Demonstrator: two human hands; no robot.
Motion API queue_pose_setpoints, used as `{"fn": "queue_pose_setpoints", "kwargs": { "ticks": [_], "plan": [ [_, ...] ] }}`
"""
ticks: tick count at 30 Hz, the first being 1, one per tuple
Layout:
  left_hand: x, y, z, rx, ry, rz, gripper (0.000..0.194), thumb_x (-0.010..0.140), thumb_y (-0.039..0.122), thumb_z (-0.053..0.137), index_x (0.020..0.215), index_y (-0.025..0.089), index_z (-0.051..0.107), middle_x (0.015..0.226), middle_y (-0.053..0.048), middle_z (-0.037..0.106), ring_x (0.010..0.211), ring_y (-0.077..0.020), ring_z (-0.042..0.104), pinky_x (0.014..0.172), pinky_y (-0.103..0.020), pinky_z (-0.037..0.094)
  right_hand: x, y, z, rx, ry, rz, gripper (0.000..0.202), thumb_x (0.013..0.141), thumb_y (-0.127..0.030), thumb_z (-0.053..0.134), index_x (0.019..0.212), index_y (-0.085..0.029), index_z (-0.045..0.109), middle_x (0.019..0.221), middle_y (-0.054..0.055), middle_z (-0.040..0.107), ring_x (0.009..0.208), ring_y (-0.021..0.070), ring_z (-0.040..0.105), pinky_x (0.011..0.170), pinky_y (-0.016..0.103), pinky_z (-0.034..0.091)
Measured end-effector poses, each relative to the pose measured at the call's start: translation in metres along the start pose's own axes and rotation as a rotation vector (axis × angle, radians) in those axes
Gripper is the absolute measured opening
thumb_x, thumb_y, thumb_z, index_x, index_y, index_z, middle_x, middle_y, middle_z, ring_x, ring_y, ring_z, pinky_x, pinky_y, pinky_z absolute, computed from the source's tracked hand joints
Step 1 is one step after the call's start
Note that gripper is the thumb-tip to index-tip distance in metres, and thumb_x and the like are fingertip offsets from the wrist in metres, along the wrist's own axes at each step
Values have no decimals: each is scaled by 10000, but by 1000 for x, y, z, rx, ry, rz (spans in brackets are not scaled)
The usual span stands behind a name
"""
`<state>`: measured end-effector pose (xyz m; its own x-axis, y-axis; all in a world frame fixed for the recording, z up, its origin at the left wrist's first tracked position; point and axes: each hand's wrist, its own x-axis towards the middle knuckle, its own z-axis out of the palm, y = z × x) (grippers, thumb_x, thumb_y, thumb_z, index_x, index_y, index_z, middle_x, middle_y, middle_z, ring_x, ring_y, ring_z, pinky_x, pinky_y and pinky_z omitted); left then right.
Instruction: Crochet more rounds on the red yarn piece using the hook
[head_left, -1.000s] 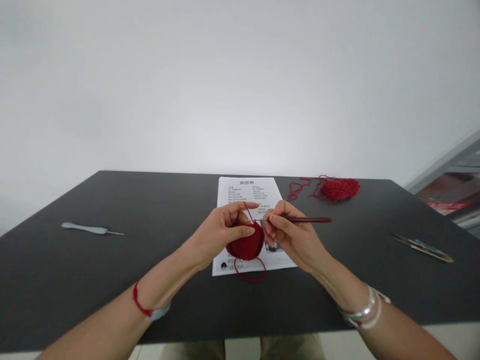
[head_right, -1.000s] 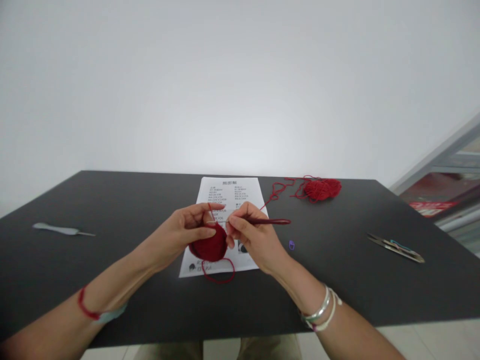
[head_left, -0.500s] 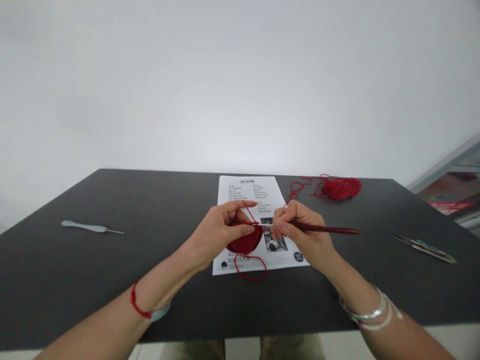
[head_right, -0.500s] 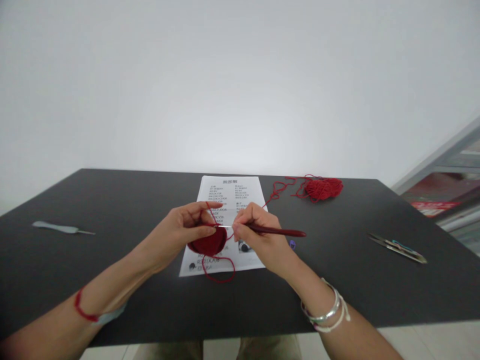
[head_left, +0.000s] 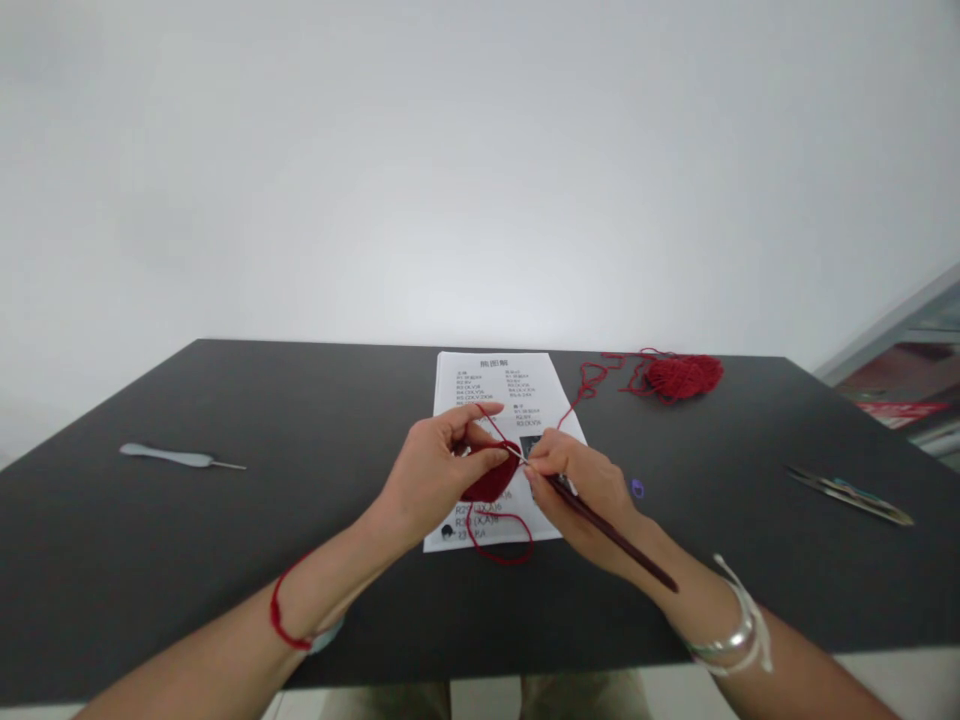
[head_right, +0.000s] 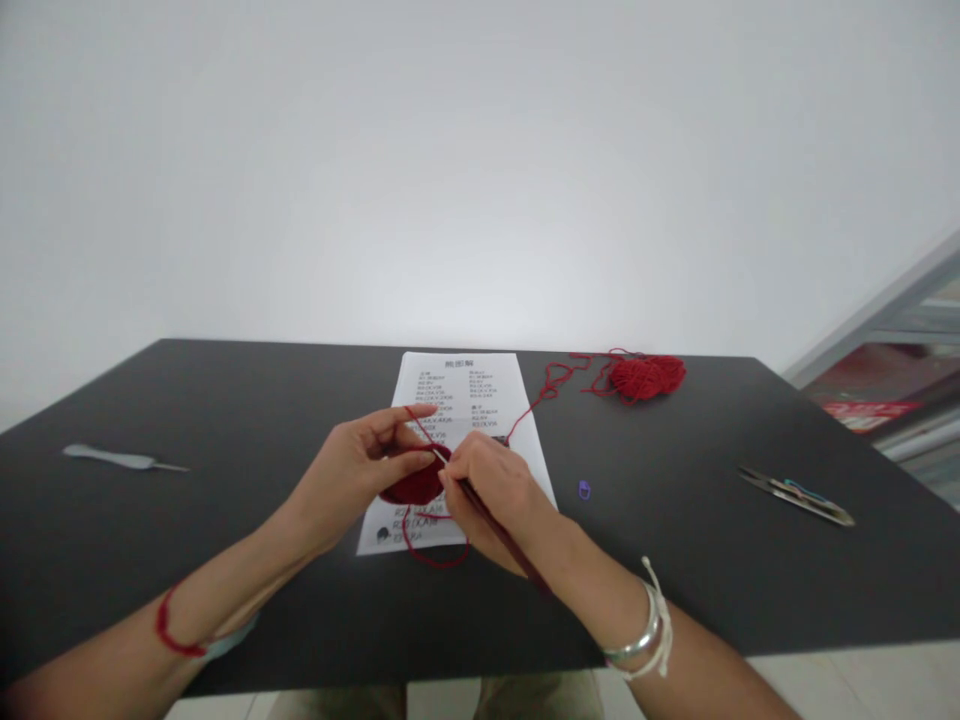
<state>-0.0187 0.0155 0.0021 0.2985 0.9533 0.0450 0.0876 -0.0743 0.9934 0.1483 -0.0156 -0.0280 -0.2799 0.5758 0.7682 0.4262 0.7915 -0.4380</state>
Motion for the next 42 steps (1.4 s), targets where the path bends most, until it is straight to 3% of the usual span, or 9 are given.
{"fn": "queue_pose_setpoints", "kwargs": {
  "ticks": [3, 7, 11, 16, 20, 23, 28, 36, 42],
  "plan": [
    [-1, 1, 3, 6, -12, -25, 387, 634, 140, 743, 1017, 130, 687, 636, 10, 681, 623, -139, 566, 678, -280, 432, -3, 8, 3, -31, -55, -116, 171, 866, -63, 487, 875, -232, 468, 722, 2, 528, 657, 146, 511, 572, 264, 434],
    [-1, 0, 4, -277, -122, -191, 483, 607, 129, 772, 1074, 123, 652, 618, 42, 647, 584, -104, 560, 637, -247, 423, -3, 13, 0, -130, -138, -260, 172, 882, -59, 465, 934, -221, 494, 744, 28, 542, 676, 165, 484, 585, 287, 433],
    [-2, -2, 6, -490, -144, -284, 452, 583, 126, 796, 1018, 121, 676, 637, 32, 641, 589, -88, 561, 635, -227, 421, -5, 9, 2, -318, -59, -346, 200, 880, -51, 454, 962, -224, 511, 755, 45, 570, 680, 186, 490, 593, 317, 427],
    [-3, -1, 10, -417, -35, -165, 566, 634, 179, 776, 1175, 134, 616, 646, 35, 626, 592, -99, 544, 605, -230, 417, -9, 0, 15, -283, 38, -102, 166, 874, -68, 469, 875, -231, 503, 734, 27, 549, 660, 182, 499, 591, 322, 416],
    [-2, 0, 5, -322, -14, -62, 606, 661, 172, 750, 1240, 138, 575, 623, 55, 575, 567, -86, 497, 569, -215, 392, -6, 0, 17, 283, 158, 325, 89, 888, -195, 523, 818, -235, 485, 751, -1, 541, 609, 135, 497, 533, 272, 403],
    [-2, 1, 0, -274, 0, -19, 578, 687, 157, 717, 1244, 122, 568, 613, 67, 534, 554, -74, 461, 555, -203, 372, -2, 6, 13, 659, 207, 492, 142, 879, -255, 560, 768, -224, 477, 670, -33, 500, 572, 117, 454, 524, 257, 374],
    [-2, 3, -3, -192, -8, 17, 584, 700, 156, 699, 1264, 118, 552, 628, 54, 550, 590, -96, 493, 601, -222, 403, -1, 4, 3, 540, 139, 432, 108, 862, -197, 585, 792, -225, 507, 727, -23, 528, 577, 107, 450, 510, 246, 358],
    [0, 3, -7, 18, -50, 84, 536, 727, 170, 667, 1255, 153, 575, 667, 39, 581, 620, -117, 509, 647, -264, 426, 4, 2, -13, 126, -67, -54, 186, 839, -55, 550, 859, -233, 502, 759, -5, 555, 693, 128, 530, 621, 261, 445],
    [2, 2, -9, 48, -62, 94, 491, 731, 156, 650, 1219, 140, 597, 668, 39, 597, 638, -118, 535, 684, -275, 438, 2, 7, -11, 536, 75, 391, 119, 830, -156, 613, 748, -207, 544, 689, -18, 551, 574, 108, 480, 516, 245, 376]
  ]
}}
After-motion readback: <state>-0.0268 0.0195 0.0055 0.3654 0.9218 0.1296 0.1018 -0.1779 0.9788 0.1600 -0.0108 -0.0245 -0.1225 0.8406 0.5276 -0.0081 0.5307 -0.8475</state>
